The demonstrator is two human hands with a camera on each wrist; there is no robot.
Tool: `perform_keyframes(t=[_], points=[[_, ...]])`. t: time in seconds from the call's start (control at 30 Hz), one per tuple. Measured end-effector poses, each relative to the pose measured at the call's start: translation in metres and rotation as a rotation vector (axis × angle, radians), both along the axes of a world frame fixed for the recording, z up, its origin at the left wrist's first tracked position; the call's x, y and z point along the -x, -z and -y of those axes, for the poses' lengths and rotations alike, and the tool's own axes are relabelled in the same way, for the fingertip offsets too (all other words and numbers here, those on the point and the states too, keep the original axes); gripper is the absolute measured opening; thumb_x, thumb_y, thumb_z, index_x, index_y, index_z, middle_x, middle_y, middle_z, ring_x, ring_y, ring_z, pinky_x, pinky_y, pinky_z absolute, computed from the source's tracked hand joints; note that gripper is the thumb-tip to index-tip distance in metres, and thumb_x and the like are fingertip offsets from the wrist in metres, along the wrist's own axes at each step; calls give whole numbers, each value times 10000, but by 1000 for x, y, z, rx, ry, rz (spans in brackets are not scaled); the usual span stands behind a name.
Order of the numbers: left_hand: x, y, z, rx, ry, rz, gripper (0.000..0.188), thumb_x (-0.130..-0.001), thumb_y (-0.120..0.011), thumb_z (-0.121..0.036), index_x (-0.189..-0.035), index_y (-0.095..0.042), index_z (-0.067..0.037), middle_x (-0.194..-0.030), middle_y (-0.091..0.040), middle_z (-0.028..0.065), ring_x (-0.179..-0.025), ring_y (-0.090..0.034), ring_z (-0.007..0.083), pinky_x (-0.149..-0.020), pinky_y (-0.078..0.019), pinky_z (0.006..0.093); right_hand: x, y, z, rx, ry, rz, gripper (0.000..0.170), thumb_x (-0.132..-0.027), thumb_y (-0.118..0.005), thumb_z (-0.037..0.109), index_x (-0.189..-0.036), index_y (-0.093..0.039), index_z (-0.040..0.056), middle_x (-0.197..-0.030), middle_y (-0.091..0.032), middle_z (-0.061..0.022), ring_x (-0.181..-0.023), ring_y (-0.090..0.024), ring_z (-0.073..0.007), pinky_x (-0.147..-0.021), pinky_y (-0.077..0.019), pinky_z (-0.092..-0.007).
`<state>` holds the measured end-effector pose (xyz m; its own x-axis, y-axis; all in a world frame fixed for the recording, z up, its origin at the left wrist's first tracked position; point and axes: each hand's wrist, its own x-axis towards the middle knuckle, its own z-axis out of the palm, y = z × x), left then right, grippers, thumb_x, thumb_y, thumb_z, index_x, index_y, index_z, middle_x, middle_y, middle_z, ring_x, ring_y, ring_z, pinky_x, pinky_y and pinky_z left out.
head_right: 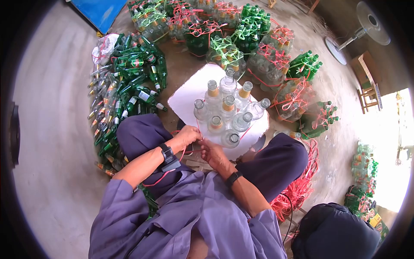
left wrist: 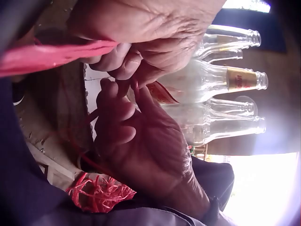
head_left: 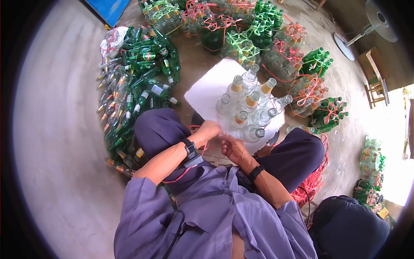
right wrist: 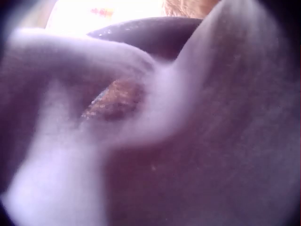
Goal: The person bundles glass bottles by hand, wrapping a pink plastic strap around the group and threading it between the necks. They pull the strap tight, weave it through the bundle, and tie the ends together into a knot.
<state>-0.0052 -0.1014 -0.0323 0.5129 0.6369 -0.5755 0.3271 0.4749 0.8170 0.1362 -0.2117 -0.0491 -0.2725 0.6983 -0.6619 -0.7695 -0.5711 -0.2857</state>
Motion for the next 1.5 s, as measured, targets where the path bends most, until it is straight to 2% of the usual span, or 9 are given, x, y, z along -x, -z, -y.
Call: perform_keyframes(t=[0.17,0.47,0.77,1.03,1.1,1.13,1.23,1.43,1.5], points=[[-4,2,-15,74,-150,0,104,-820,-709,-80,-893,-685,-10,-592,-501,-44,-443,-364,62,-401,-229,269,-5,2,2,47,97,49,293,-982,-677,302,-1079,-635,29,-693,-431,77,-584,-408,-46,-523,-371,-202],[-5,23,-25,30,-202,-42,106,-855,-689,-90,-916,-657,-9,-577,-447,-63,-436,-348,55,-392,-209,258,-13,0,8,107,239,-90,307,-969,-692,254,-1117,-593,4,-669,-343,85,-561,-307,-43,-504,-306,-204],[-10,-31,-17,125,16,-121,162,-840,-721,-178,-774,-672,-39,-587,-446,-67,-461,-341,52,-421,-222,262,-16,7,12,102,234,69,232,-932,-708,183,-1050,-626,1,-670,-371,71,-537,-318,-55,-494,-298,-231],[-10,21,2,-77,397,-68,231,-934,-694,-253,-957,-778,-39,-640,-515,-80,-542,-386,33,-484,-274,261,-23,-5,18,165,192,150,103,-903,-717,91,-963,-666,25,-634,-376,70,-508,-323,-57,-472,-296,-234],[-9,51,5,-314,438,-30,253,-948,-672,-255,-953,-766,-20,-647,-549,-65,-553,-436,48,-502,-340,252,-25,-7,19,161,166,160,84,-898,-718,86,-940,-677,25,-632,-383,69,-509,-331,-61,-470,-293,-237],[-12,25,2,-222,515,-84,269,-952,-638,-232,-982,-745,12,-706,-645,4,-623,-549,86,-583,-437,260,-25,-5,19,160,157,173,69,-893,-719,84,-918,-684,31,-635,-385,69,-510,-335,-65,-470,-290,-239],[-13,12,2,-81,510,-103,261,-924,-621,-189,-1010,-728,33,-827,-711,72,-715,-626,129,-679,-493,294,-22,0,20,159,152,195,54,-882,-723,84,-883,-682,48,-638,-391,67,-510,-343,-73,-469,-284,-241],[-15,38,12,-213,504,-94,256,-878,-612,-143,-1013,-724,44,-955,-718,76,-865,-648,156,-792,-492,303,-21,10,20,156,138,236,127,-886,-715,109,-810,-617,85,-650,-426,52,-536,-395,-77,-476,-294,-240],[-16,41,18,-111,418,-66,262,-877,-622,-150,-1018,-723,47,-958,-719,75,-896,-643,152,-815,-483,293,-20,9,20,169,136,245,150,-894,-708,121,-797,-598,91,-654,-436,49,-545,-412,-77,-480,-300,-240]])
